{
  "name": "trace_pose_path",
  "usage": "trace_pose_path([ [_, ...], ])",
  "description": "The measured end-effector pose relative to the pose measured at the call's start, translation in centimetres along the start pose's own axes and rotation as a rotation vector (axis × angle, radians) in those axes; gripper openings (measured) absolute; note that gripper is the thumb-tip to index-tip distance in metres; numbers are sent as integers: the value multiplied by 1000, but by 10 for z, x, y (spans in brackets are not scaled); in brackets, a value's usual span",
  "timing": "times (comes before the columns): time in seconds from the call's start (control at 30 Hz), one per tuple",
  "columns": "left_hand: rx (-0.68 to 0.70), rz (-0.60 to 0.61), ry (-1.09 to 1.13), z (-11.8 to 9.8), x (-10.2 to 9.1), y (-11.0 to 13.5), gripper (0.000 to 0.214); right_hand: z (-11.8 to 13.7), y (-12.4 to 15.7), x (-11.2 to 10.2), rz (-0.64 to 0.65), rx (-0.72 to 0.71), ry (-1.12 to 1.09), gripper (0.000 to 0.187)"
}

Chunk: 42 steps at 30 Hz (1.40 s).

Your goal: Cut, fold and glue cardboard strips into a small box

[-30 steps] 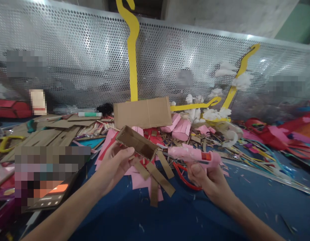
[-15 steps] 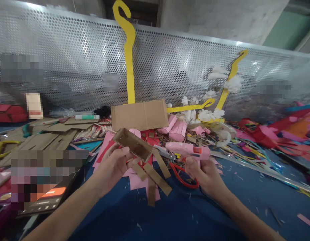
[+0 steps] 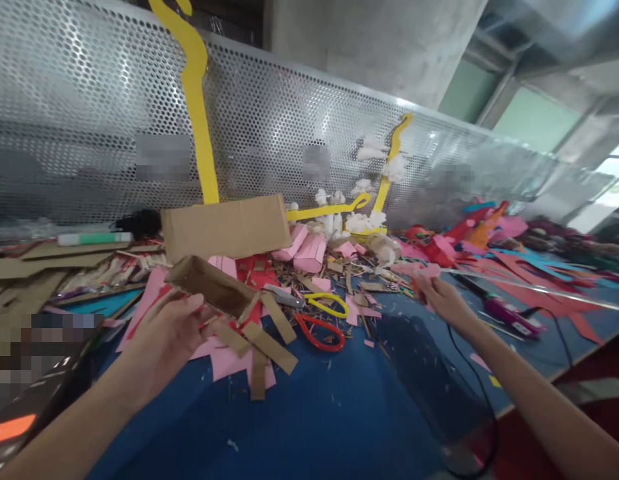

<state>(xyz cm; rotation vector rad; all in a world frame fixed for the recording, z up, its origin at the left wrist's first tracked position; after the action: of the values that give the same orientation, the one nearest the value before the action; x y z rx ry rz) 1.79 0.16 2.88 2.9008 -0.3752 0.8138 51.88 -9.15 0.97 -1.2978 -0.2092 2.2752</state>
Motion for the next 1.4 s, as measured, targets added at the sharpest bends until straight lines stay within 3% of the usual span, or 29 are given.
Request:
trace_pose_path([
  [0.1,-44,28,-27,2,0,1,11,-22,13,-5,-1,33,40,73],
  [0.23,-58,14,-52,3,-3,-1,12,-33,27,-6,6,71,80,69],
  [0.4,-68,26,-61,4,-6,-1,10,-36,36,-1,34,45,87,64],
  [0.63,-67,31,-28,1,1,0,33,-39,40,7,40,20,72,58],
  [1.0,-63,8,-98,5,-8,-5,31,-48,41,10,-6,15,169,55],
  [1.2,-43,-18,-81,2,-1,-2,33,-41,49,0,-17,23,220,46],
  [1.3,-44,0,-61,2,-1,-2,24,-37,64,-12,-48,18,236,37],
  [1.4,-33,35,-13,4,-5,-5,23,-26,100,-18,-149,31,292,31],
])
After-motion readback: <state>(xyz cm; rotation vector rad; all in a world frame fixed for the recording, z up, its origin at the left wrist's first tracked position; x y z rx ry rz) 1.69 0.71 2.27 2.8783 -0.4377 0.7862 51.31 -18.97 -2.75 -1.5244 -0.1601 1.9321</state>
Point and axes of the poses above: each hand's wrist, its own y-axis away from the middle knuckle, its own x-axis out of the palm, z = x × y, the point moved 1 cm from there along -y, towards the middle knuckle, and after that the axes turned 3 degrees about -x, right-handed, at the moved point
